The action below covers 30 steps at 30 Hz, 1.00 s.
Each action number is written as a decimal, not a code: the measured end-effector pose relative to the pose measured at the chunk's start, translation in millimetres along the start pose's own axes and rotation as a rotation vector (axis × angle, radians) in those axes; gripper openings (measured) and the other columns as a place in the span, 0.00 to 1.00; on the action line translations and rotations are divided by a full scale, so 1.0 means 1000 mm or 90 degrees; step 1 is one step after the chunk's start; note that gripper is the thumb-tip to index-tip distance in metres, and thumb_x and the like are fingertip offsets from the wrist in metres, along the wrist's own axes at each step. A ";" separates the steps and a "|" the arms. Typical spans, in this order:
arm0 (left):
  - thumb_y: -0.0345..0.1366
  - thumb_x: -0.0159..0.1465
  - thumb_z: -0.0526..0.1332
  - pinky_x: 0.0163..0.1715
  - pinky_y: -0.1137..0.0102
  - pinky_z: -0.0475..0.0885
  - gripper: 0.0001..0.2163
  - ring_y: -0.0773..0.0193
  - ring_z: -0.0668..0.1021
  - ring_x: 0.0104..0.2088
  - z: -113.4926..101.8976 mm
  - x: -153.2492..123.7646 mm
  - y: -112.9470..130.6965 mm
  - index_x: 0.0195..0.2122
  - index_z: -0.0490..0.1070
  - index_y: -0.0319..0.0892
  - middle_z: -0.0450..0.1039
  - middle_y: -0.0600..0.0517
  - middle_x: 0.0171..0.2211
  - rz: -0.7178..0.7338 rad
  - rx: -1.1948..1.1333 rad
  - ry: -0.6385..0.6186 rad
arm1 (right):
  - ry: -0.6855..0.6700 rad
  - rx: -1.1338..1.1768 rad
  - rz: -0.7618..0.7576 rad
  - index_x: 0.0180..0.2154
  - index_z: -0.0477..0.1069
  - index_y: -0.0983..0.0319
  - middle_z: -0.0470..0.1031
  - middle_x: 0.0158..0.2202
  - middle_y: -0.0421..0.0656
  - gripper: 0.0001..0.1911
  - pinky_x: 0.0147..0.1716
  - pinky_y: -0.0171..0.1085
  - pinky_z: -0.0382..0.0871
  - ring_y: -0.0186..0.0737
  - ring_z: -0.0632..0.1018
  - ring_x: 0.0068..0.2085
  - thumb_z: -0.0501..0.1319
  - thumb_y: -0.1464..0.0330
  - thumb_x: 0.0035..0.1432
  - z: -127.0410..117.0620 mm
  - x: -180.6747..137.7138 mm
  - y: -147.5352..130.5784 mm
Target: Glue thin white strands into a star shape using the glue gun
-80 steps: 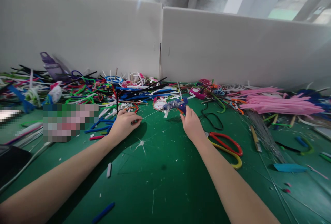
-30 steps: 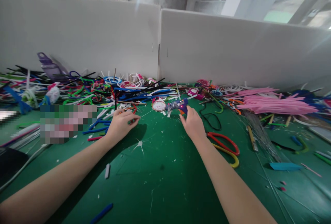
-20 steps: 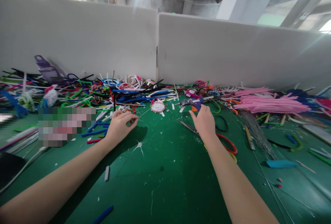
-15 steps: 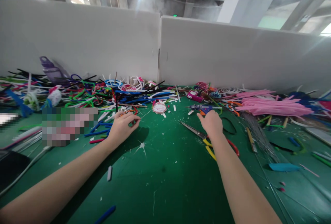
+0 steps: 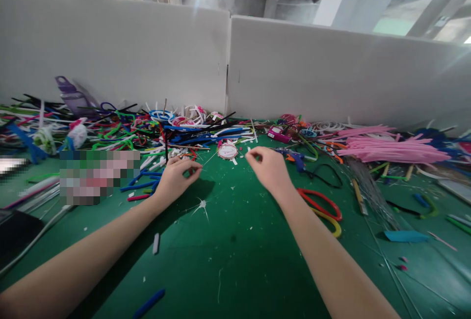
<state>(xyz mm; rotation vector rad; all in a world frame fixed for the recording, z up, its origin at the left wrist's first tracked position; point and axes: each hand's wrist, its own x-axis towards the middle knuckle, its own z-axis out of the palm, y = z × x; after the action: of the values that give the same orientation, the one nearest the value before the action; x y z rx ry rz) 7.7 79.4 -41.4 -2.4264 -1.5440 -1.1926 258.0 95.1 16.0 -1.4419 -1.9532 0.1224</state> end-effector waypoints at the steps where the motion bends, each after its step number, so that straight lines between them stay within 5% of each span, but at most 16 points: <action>1: 0.32 0.58 0.57 0.41 0.64 0.63 0.04 0.67 0.74 0.26 0.000 0.001 0.002 0.32 0.72 0.44 0.74 0.56 0.26 -0.012 -0.024 0.002 | -0.024 0.034 -0.017 0.28 0.73 0.59 0.75 0.28 0.40 0.09 0.29 0.35 0.64 0.34 0.72 0.28 0.56 0.65 0.53 0.002 -0.004 -0.013; 4: 0.33 0.57 0.58 0.35 0.68 0.67 0.04 0.67 0.74 0.26 -0.005 0.005 0.008 0.31 0.72 0.43 0.74 0.55 0.24 -0.034 -0.099 0.007 | -0.083 0.079 -0.063 0.27 0.73 0.59 0.76 0.29 0.39 0.09 0.27 0.34 0.62 0.32 0.71 0.25 0.57 0.65 0.53 0.009 -0.014 -0.042; 10: 0.34 0.57 0.58 0.27 0.72 0.69 0.05 0.67 0.75 0.27 -0.055 0.015 0.038 0.30 0.74 0.41 0.76 0.53 0.28 -0.165 -0.198 0.071 | 0.025 0.039 -0.107 0.28 0.72 0.60 0.72 0.25 0.40 0.11 0.26 0.33 0.59 0.32 0.69 0.25 0.53 0.66 0.57 0.007 -0.022 -0.051; 15: 0.35 0.55 0.60 0.21 0.73 0.70 0.03 0.66 0.74 0.22 -0.091 -0.014 0.077 0.28 0.73 0.44 0.74 0.55 0.23 -0.175 -0.272 -0.072 | 0.034 0.051 -0.078 0.27 0.72 0.61 0.71 0.23 0.39 0.13 0.23 0.32 0.58 0.31 0.67 0.22 0.52 0.64 0.57 0.002 -0.032 -0.033; 22: 0.34 0.56 0.59 0.21 0.75 0.71 0.05 0.67 0.75 0.22 -0.077 -0.080 0.104 0.26 0.73 0.49 0.75 0.57 0.22 -0.183 -0.281 -0.201 | 0.016 0.099 -0.045 0.28 0.72 0.61 0.71 0.24 0.39 0.13 0.23 0.32 0.58 0.31 0.67 0.22 0.52 0.64 0.58 0.015 -0.057 -0.014; 30: 0.34 0.58 0.57 0.22 0.75 0.70 0.06 0.67 0.76 0.22 -0.055 -0.097 0.100 0.27 0.72 0.48 0.75 0.56 0.22 -0.209 -0.260 -0.208 | -0.012 0.105 -0.082 0.30 0.71 0.62 0.69 0.25 0.40 0.11 0.24 0.32 0.58 0.31 0.66 0.24 0.52 0.67 0.58 0.027 -0.067 -0.012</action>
<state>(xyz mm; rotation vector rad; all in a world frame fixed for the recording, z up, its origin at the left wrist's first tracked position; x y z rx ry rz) 33.5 -67.6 -26.0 -2.8196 -2.0301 -1.3265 242.0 40.8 -30.8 -1.2110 -1.9956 0.2337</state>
